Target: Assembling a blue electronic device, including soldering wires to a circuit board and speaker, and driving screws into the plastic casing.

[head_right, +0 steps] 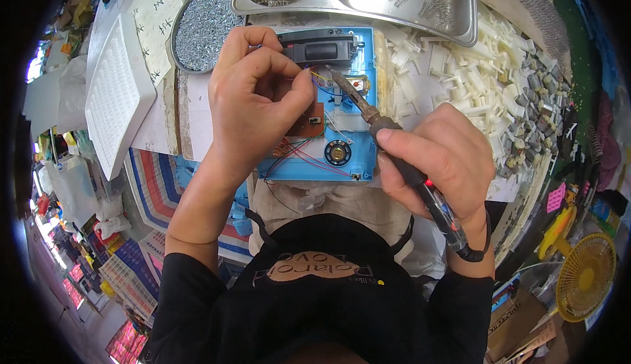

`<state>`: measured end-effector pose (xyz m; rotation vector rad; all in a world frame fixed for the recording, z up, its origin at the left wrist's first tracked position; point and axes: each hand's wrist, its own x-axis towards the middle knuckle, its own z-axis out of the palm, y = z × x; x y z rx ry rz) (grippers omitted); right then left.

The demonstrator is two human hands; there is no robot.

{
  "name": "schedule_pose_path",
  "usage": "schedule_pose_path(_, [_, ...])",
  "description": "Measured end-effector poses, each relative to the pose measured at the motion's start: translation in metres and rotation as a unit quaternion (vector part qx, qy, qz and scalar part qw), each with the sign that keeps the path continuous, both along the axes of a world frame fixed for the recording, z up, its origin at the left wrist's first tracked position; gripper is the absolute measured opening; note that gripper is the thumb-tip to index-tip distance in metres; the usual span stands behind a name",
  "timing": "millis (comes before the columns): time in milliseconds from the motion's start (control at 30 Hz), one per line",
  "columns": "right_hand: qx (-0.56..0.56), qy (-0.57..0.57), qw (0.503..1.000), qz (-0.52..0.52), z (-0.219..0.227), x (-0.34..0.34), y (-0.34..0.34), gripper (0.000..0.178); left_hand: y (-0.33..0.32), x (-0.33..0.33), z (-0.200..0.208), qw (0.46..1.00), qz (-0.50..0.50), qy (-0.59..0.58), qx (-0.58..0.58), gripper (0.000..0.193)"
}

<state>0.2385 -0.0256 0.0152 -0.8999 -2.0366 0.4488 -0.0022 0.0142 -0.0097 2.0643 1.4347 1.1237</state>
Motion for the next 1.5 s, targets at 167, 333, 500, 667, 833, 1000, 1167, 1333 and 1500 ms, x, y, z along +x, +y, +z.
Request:
schedule_pose_path(167, [-0.002,0.004,1.0,0.008,-0.001,-0.002,0.004,0.04,-0.001,0.0,-0.002,1.0,0.004,-0.004,0.003,0.01])
schedule_pose_path(333, [-0.007,0.003,1.0,0.021,-0.004,-0.003,0.008,0.039,-0.001,-0.001,-0.004,1.0,0.003,-0.008,0.014,0.01])
schedule_pose_path(500, [-0.009,-0.008,1.0,0.021,-0.003,-0.004,0.01,0.037,-0.003,0.001,-0.004,1.0,0.008,-0.011,0.009,0.009])
schedule_pose_path(667, [-0.009,-0.015,1.0,0.025,-0.003,-0.007,0.013,0.036,-0.003,0.002,-0.006,1.0,0.01,-0.019,0.004,0.009])
schedule_pose_path(833, [-0.006,-0.005,1.0,0.026,-0.006,-0.009,0.015,0.036,-0.002,0.002,-0.004,1.0,0.011,-0.009,0.015,0.01])
schedule_pose_path(1000, [-0.006,-0.008,1.0,0.026,-0.005,-0.009,0.015,0.036,-0.002,0.002,-0.003,1.0,0.012,-0.003,0.023,0.011])
schedule_pose_path(1167, [-0.004,-0.008,1.0,0.023,-0.005,-0.009,0.015,0.036,-0.002,0.002,-0.003,0.999,0.008,0.001,0.032,0.012])
schedule_pose_path(1333, [-0.002,-0.007,1.0,0.022,-0.006,-0.009,0.015,0.038,-0.002,0.002,-0.002,1.0,0.008,0.002,0.025,0.012])
schedule_pose_path(1500, [-0.004,-0.015,1.0,0.021,-0.005,-0.008,0.016,0.038,-0.002,0.003,-0.002,1.0,0.011,0.005,0.017,0.012])
